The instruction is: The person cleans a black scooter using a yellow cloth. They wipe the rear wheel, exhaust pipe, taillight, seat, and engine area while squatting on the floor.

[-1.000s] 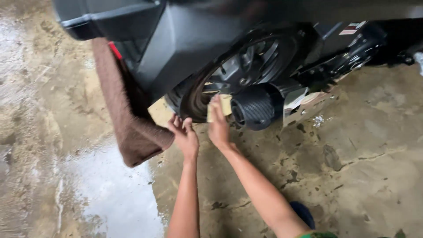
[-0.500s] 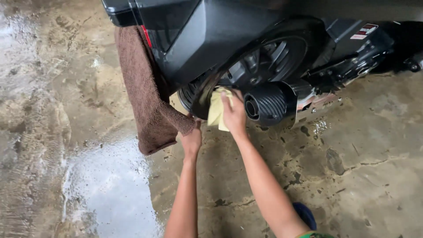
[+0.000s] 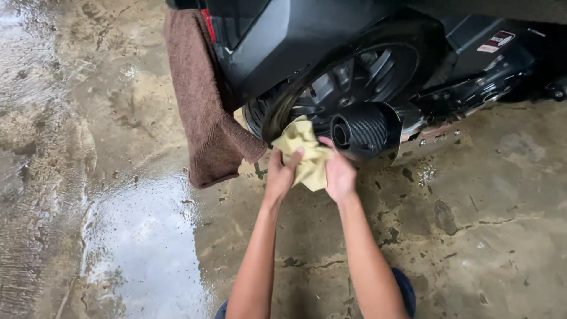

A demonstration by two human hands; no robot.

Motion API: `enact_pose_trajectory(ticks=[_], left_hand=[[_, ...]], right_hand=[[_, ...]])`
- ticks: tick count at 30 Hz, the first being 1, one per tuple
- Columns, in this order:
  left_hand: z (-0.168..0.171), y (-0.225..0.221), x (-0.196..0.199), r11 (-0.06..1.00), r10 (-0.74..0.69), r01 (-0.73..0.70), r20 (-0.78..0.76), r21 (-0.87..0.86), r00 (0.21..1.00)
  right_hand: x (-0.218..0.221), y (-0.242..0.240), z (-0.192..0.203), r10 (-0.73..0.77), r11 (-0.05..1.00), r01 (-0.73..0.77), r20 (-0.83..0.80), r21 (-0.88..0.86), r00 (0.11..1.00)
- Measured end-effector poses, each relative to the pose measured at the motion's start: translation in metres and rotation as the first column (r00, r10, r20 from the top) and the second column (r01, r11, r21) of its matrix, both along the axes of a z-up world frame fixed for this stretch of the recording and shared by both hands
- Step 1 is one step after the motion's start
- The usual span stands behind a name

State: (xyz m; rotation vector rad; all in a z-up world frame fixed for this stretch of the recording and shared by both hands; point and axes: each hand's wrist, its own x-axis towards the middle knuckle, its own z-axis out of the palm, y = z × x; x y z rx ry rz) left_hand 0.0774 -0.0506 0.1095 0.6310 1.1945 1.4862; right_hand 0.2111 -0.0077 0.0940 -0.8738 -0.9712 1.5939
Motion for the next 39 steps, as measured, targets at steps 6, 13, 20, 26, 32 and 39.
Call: enact_pose_trajectory(ticks=[6,13,20,26,32,39], left_hand=[[-0.003,-0.007,-0.017,0.988,-0.106,0.141,-0.393,0.062,0.913],[-0.007,-0.003,-0.035,0.994,-0.023,0.077,-0.547,0.076,0.837],[0.013,-0.011,-0.050,0.943,0.272,-0.331,-0.513,-0.026,0.814],[-0.021,0.000,-0.078,0.895,0.073,-0.303,-0.563,-0.327,0.823],[-0.028,-0.010,-0.095,0.898,-0.099,-0.069,-0.354,-0.434,0.930],[-0.008,0.009,-0.095,0.870,-0.419,0.081,-0.645,-0.486,0.639]], right_hand=[[0.003,0.003,-0.013,0.132,0.991,-0.128,0.114,-0.045,0.985],[-0.031,-0.006,0.009,-0.522,0.755,0.168,0.424,0.634,0.740],[-0.046,0.046,-0.001,-0.735,0.567,-0.249,0.619,0.785,0.277],[-0.063,0.051,0.006,-0.430,0.866,-0.237,0.897,0.441,0.100],[-0.101,0.103,-0.013,-0.237,0.957,0.085,0.584,0.277,0.777],[-0.082,0.084,0.015,-0.101,0.973,-0.014,0.482,0.230,0.870]])
